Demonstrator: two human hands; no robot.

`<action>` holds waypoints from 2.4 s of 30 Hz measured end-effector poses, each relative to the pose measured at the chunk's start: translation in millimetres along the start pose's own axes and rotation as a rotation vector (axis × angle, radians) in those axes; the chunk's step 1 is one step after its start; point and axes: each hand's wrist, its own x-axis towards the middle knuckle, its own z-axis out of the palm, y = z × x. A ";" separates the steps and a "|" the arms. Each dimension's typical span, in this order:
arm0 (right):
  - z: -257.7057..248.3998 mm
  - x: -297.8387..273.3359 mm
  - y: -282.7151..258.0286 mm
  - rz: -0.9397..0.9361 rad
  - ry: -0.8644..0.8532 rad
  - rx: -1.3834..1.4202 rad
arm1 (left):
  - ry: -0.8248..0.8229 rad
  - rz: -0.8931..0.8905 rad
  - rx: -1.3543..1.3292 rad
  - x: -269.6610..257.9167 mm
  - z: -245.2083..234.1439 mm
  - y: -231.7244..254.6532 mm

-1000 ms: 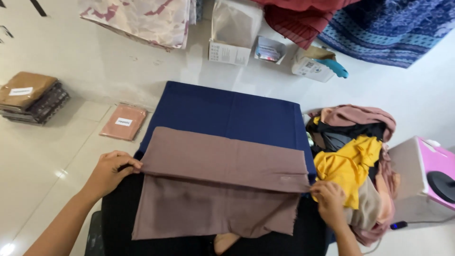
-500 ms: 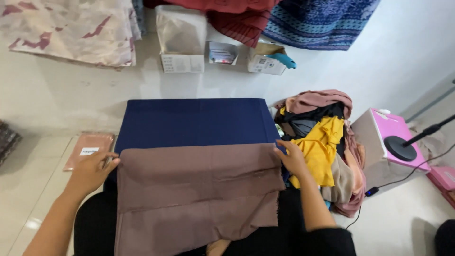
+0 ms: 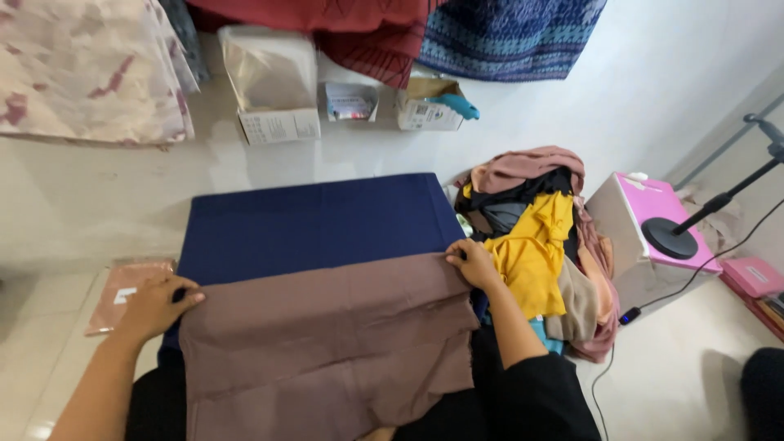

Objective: Cleaning hijabs with a lint roller and folding them neatly for packaging.

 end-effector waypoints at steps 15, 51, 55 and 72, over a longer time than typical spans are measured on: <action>-113.8 -62.5 -58.2 -0.065 0.477 0.647 | 0.391 -0.070 -1.016 -101.7 -136.7 113.5; 100.8 174.4 -155.1 -0.359 0.163 -0.926 | 0.499 0.078 0.277 167.6 40.3 150.6; 141.1 144.7 -171.3 -0.684 -0.094 -0.156 | 0.244 0.393 0.114 148.7 91.1 179.3; 90.6 148.3 -128.1 -0.416 -0.185 -0.061 | 0.307 0.307 0.291 154.6 81.3 164.0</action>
